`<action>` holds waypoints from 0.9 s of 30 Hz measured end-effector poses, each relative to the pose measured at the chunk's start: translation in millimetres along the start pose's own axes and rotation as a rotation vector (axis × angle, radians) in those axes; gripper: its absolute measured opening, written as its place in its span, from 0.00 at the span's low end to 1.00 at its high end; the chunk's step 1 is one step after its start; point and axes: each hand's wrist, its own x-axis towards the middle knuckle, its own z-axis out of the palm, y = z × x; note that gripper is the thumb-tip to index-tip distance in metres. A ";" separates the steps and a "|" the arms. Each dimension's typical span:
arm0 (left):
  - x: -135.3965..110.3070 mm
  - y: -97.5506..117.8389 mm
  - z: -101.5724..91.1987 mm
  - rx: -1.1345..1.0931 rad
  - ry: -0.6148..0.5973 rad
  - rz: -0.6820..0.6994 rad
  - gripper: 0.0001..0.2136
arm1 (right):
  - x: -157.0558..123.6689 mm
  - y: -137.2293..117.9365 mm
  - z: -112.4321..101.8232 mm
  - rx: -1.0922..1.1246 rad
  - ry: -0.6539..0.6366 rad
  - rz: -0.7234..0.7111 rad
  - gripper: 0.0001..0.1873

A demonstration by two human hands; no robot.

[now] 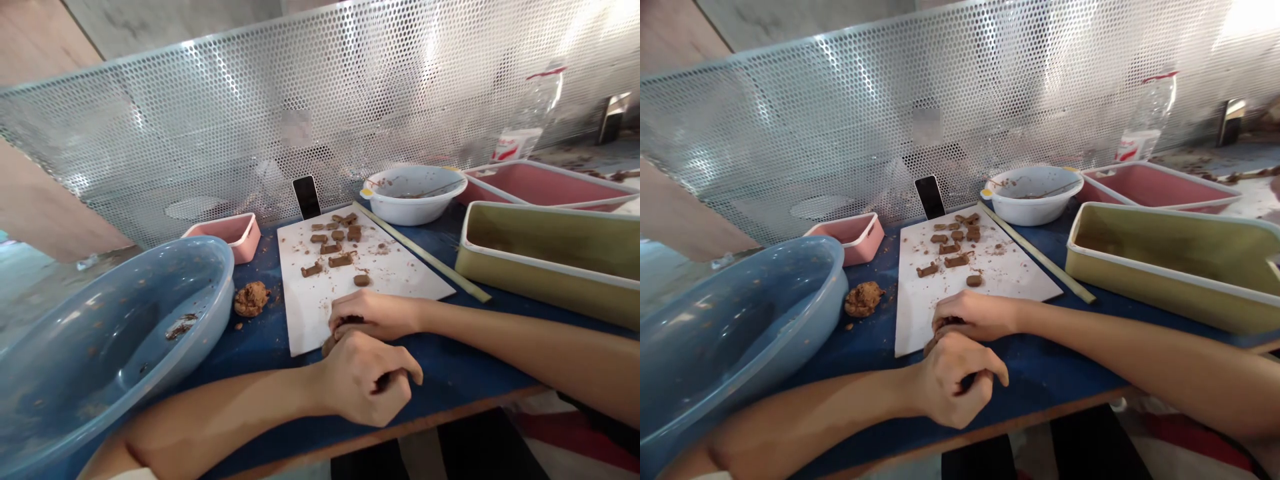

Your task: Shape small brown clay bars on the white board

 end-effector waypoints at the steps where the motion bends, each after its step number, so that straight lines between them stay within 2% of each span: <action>1: -0.6 -0.6 0.7 0.011 -0.006 0.001 0.11 | 0.1 -0.6 0.3 0.000 0.007 0.000 0.08; 12: -8.8 -7.8 5.0 0.094 -0.137 0.035 0.10 | 0.0 -0.4 3.3 0.008 0.026 0.085 0.09; 17: -11.5 -10.2 6.6 0.135 -0.223 0.040 0.09 | 1.3 -1.6 -3.3 -0.028 0.145 0.119 0.11; 23: -9.0 -8.3 5.8 0.145 -0.186 0.101 0.09 | 0.7 -4.4 -10.9 -0.120 0.199 0.154 0.15; 27: -5.0 -6.8 7.4 0.226 -0.171 0.170 0.09 | 0.7 -1.7 -13.1 -0.200 0.201 0.105 0.16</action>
